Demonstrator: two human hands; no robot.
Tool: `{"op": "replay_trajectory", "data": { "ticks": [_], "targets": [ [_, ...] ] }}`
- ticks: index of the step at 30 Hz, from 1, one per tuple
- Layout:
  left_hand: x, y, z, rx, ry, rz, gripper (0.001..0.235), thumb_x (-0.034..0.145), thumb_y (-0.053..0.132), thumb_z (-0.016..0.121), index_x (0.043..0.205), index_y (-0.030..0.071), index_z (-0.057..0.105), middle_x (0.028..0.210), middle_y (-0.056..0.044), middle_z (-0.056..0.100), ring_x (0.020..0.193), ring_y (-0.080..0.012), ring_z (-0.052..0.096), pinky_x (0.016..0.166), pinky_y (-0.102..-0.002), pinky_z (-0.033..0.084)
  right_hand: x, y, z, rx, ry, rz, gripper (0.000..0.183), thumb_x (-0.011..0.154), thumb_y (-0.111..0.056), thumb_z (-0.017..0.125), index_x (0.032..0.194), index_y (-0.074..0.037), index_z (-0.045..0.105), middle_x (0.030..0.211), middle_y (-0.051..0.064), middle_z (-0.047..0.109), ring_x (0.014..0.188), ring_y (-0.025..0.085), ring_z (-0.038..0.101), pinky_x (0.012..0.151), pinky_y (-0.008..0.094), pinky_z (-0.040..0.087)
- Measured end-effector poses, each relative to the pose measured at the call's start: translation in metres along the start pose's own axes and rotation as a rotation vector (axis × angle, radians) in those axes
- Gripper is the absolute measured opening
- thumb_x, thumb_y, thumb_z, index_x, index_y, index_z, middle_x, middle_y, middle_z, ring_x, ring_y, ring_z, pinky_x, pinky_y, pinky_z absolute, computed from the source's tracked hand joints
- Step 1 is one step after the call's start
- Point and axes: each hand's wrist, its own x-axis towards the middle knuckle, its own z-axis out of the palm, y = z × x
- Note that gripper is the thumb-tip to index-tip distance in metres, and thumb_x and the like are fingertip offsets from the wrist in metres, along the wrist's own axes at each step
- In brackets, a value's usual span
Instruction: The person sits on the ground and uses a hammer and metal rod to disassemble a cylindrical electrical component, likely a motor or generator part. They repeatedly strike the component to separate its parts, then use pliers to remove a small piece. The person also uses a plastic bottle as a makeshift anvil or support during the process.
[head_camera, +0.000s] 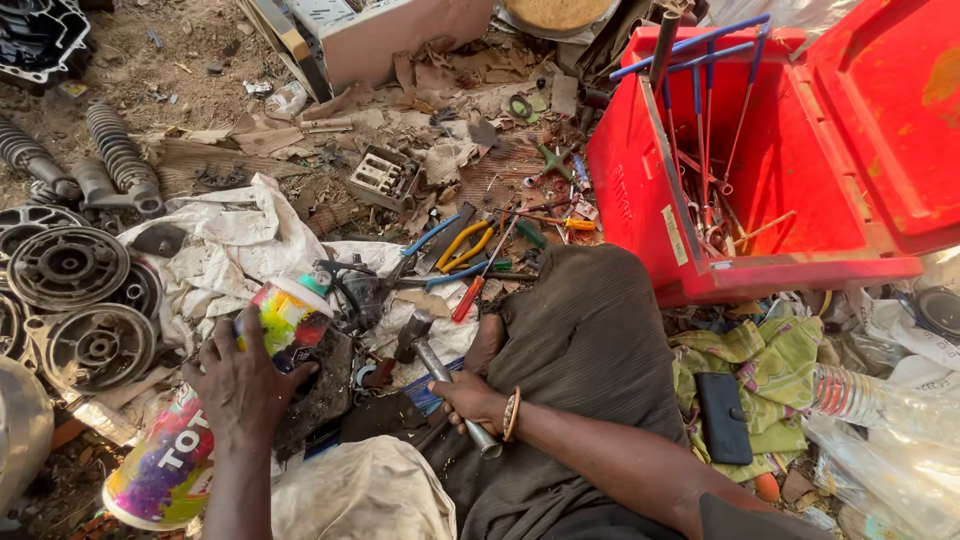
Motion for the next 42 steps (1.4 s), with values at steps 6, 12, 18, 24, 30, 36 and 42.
{"op": "replay_trajectory", "data": {
  "ticks": [6,12,18,24,30,36,42],
  "targets": [
    [0.027,-0.029,0.004,-0.31,-0.168,0.082,0.125,0.049,0.06,0.096,0.151,0.012,0.043,0.128,-0.025,0.061,0.116,-0.0437,0.062,0.098,-0.052,0.05,0.0,0.01,-0.006,-0.055,-0.031,-0.065,0.031,0.098,-0.039,0.066,0.107,-0.013,0.052,0.07,-0.001,0.052,0.047,0.009,0.046,0.037,0.027,0.043],
    [0.029,-0.03,0.017,-0.397,-0.283,0.036,0.109,0.062,0.081,0.076,0.141,0.011,0.05,0.117,-0.021,0.067,0.101,-0.0378,0.068,0.085,-0.051,0.054,-0.04,-0.019,0.002,-0.179,0.036,-0.131,0.034,0.099,-0.039,0.066,0.101,-0.008,0.051,0.069,-0.002,0.052,0.047,0.007,0.045,0.037,0.026,0.042],
    [0.041,-0.033,0.006,-0.429,-0.327,-0.075,0.096,0.082,0.093,0.043,0.116,0.005,0.066,0.098,-0.021,0.071,0.095,-0.0344,0.071,0.083,-0.05,0.053,-0.147,-0.091,0.021,-0.328,0.169,-0.607,0.028,0.101,-0.037,0.055,0.101,-0.009,0.054,0.063,-0.001,0.052,0.042,0.007,0.048,0.032,0.026,0.045],
    [0.057,-0.047,0.013,-0.518,-0.341,-0.048,0.096,0.081,0.093,0.039,0.1,0.005,0.072,0.093,-0.024,0.073,0.093,-0.0391,0.071,0.083,-0.053,0.052,-0.156,-0.164,0.007,-0.216,0.213,-1.527,0.017,0.116,-0.025,0.051,0.109,-0.01,0.048,0.065,-0.003,0.047,0.044,0.006,0.045,0.039,0.02,0.042],
    [0.059,-0.053,0.011,-0.48,-0.345,-0.041,0.098,0.082,0.094,0.04,0.098,0.003,0.074,0.092,-0.024,0.074,0.092,-0.0395,0.071,0.083,-0.053,0.052,-0.093,-0.149,0.034,-0.675,0.045,-0.515,0.023,0.106,-0.028,0.057,0.099,-0.007,0.053,0.065,-0.005,0.048,0.049,0.005,0.046,0.039,0.025,0.044],
    [0.068,-0.056,0.004,-0.554,-0.388,-0.07,0.102,0.073,0.097,0.041,0.096,0.005,0.078,0.091,-0.022,0.074,0.09,-0.0371,0.072,0.079,-0.052,0.053,-0.134,-0.138,0.018,-0.459,0.131,-0.623,0.024,0.1,-0.033,0.057,0.103,-0.01,0.055,0.059,-0.001,0.049,0.041,0.008,0.047,0.035,0.026,0.043],
    [0.078,-0.065,0.022,-0.619,-0.397,-0.065,0.102,0.073,0.097,0.042,0.093,0.004,0.079,0.087,-0.024,0.073,0.088,-0.0383,0.07,0.079,-0.053,0.051,-0.112,-0.136,0.029,-0.294,0.133,-1.205,0.024,0.113,-0.031,0.051,0.107,-0.008,0.046,0.065,-0.003,0.05,0.047,0.007,0.049,0.04,0.023,0.047]
  ]
}}
